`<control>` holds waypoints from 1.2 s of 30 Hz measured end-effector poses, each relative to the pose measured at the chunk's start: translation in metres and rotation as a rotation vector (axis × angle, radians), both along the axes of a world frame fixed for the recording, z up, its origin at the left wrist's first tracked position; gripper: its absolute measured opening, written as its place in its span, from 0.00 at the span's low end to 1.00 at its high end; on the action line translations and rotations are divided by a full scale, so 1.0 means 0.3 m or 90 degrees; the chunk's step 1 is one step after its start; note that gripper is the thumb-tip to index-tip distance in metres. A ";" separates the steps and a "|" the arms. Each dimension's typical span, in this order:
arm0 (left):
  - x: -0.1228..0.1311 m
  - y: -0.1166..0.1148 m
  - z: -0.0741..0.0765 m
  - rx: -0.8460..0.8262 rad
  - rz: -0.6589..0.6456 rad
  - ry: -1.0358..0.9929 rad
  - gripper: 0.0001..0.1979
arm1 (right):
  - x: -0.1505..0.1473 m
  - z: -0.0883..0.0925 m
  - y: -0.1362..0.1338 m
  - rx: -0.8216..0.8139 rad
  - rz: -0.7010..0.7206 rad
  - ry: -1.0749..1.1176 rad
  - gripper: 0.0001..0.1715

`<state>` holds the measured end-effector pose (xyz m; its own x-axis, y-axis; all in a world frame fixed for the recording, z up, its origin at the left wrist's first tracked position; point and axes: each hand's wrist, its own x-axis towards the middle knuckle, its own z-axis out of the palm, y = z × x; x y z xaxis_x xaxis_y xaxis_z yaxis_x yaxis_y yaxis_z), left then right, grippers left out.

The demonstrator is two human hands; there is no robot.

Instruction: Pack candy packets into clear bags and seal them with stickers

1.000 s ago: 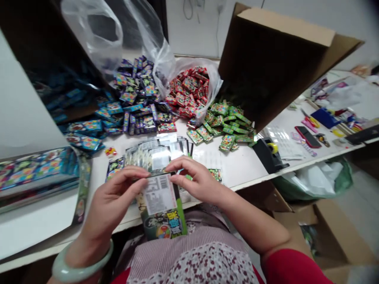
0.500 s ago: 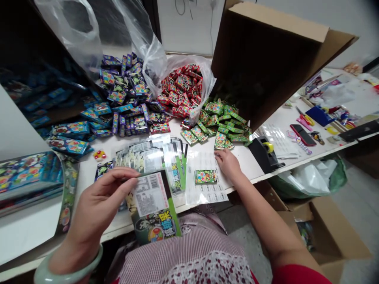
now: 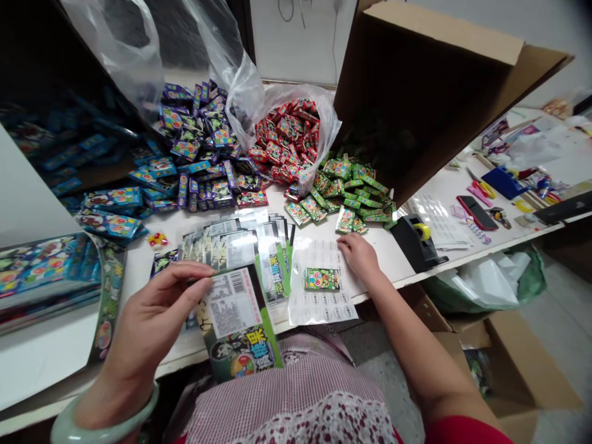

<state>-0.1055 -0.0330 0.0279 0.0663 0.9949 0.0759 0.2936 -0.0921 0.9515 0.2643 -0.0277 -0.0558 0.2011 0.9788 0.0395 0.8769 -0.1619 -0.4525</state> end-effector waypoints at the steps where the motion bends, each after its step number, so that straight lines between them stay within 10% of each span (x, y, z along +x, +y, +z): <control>1: 0.001 0.001 0.000 -0.002 0.001 0.001 0.02 | 0.002 0.000 0.001 0.001 0.000 0.003 0.11; 36: -0.006 -0.004 -0.004 0.016 0.005 0.028 0.02 | 0.028 -0.019 0.034 -0.026 0.003 0.062 0.04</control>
<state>-0.1072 -0.0342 0.0268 0.0626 0.9932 0.0982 0.3359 -0.1136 0.9350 0.2728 -0.0176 -0.0615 0.1971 0.9802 -0.0197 0.8296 -0.1775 -0.5294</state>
